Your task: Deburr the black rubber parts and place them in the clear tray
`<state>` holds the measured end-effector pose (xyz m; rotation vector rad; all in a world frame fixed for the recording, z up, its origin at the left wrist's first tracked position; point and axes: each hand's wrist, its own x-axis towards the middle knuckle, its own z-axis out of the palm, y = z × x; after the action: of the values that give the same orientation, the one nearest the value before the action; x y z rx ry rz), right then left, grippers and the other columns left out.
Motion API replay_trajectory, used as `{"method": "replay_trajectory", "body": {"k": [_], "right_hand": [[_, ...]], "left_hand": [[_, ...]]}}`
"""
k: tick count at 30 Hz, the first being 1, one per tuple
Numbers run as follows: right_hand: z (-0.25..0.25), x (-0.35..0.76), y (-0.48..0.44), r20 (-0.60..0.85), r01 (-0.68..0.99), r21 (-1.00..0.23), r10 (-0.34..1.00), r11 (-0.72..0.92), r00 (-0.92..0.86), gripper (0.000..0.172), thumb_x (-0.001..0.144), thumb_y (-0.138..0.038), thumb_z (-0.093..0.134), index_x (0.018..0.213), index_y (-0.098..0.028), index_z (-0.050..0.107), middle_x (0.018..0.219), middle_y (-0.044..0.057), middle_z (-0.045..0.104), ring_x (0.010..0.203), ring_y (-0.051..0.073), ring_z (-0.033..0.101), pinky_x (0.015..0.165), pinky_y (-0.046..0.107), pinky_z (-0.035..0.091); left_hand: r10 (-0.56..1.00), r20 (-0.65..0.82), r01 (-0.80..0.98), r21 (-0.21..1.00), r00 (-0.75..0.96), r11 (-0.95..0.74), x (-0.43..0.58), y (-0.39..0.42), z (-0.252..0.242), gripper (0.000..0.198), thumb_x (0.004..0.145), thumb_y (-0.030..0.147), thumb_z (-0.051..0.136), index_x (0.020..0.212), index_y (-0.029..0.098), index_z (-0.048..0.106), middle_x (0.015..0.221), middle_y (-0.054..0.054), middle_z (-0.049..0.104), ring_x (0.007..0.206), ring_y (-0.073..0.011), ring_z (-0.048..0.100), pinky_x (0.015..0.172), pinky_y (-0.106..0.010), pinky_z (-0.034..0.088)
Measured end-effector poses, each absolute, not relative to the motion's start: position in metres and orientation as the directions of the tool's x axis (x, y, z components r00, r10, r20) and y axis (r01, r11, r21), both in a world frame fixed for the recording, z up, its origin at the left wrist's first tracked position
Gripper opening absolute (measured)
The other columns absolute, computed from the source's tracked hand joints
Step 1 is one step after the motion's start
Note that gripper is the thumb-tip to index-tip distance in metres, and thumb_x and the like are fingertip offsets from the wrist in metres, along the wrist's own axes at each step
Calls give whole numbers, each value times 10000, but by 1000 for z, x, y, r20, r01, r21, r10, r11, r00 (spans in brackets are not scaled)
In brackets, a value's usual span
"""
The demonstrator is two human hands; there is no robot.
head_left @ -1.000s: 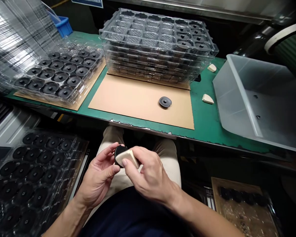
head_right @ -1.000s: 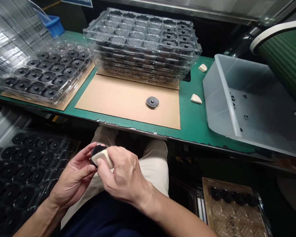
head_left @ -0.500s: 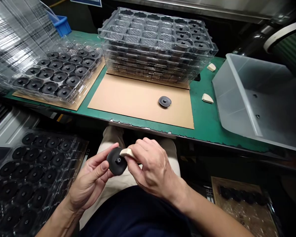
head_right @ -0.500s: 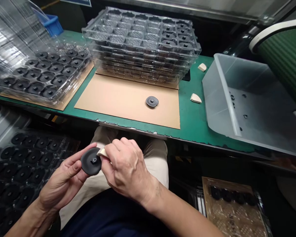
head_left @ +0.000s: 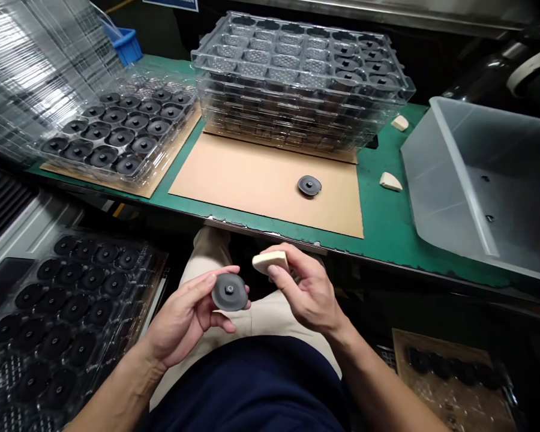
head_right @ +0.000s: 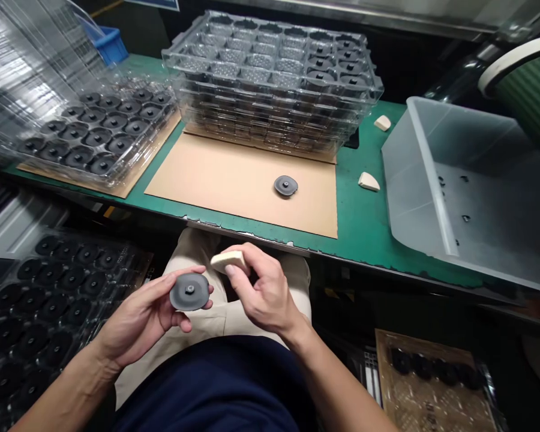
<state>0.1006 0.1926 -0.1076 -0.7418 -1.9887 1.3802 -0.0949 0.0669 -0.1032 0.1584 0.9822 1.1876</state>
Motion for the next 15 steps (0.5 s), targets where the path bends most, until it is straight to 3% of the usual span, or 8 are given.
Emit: {"method": "replay_trajectory", "body": {"k": [3, 7, 11, 13, 15], "right_hand": [[-128, 117, 177, -51, 110, -993, 742, 31, -668, 259, 1056, -410, 551, 1101, -180, 661, 884, 32, 629, 702, 143, 558, 638, 261, 472], [-151, 128, 145, -266, 109, -958, 671, -266, -692, 424, 1045, -543, 534, 893, -159, 632, 707, -3, 562, 585, 120, 517, 526, 227, 417], [-152, 125, 128, -230, 175, -973, 719, -152, -656, 353, 1026, -506, 582, 985, -165, 665, 709, -19, 577, 607, 105, 476, 583, 232, 371], [-147, 123, 127, -154, 191, -981, 777, -45, -610, 286, 1025, -440, 582, 1026, -170, 677, 744, -17, 577, 644, 110, 471, 629, 246, 371], [-140, 125, 129, -117, 189, -982, 799, -4, -589, 274, 1025, -399, 556, 949, -164, 675, 723, -18, 548, 630, 109, 444, 616, 254, 356]], "left_hand": [[795, -606, -656, 616, -40, 436, -95, 74, -102, 352, 978, 240, 607, 1292, 101, 683, 1226, -221, 709, 1092, -362, 702, 641, -338, 654], [779, -624, -631, 628, -59, 455, -84, 82, -104, 345, 940, 184, 662, 1275, 105, 678, 1289, -214, 692, 1170, -366, 683, 727, -351, 670], [775, -622, -603, 664, -116, 443, -62, 85, -106, 385, 913, 266, 725, 1273, 136, 683, 1282, -181, 706, 1171, -349, 685, 816, -387, 660], [777, -609, -519, 721, -158, 459, -51, 85, -108, 419, 895, 350, 756, 1265, 162, 701, 1264, -157, 716, 1139, -335, 695, 795, -371, 656], [800, -565, -377, 798, -201, 469, -45, 85, -108, 388, 879, 408, 775, 1189, 178, 750, 1160, -121, 752, 1023, -289, 721, 740, -313, 636]]}}
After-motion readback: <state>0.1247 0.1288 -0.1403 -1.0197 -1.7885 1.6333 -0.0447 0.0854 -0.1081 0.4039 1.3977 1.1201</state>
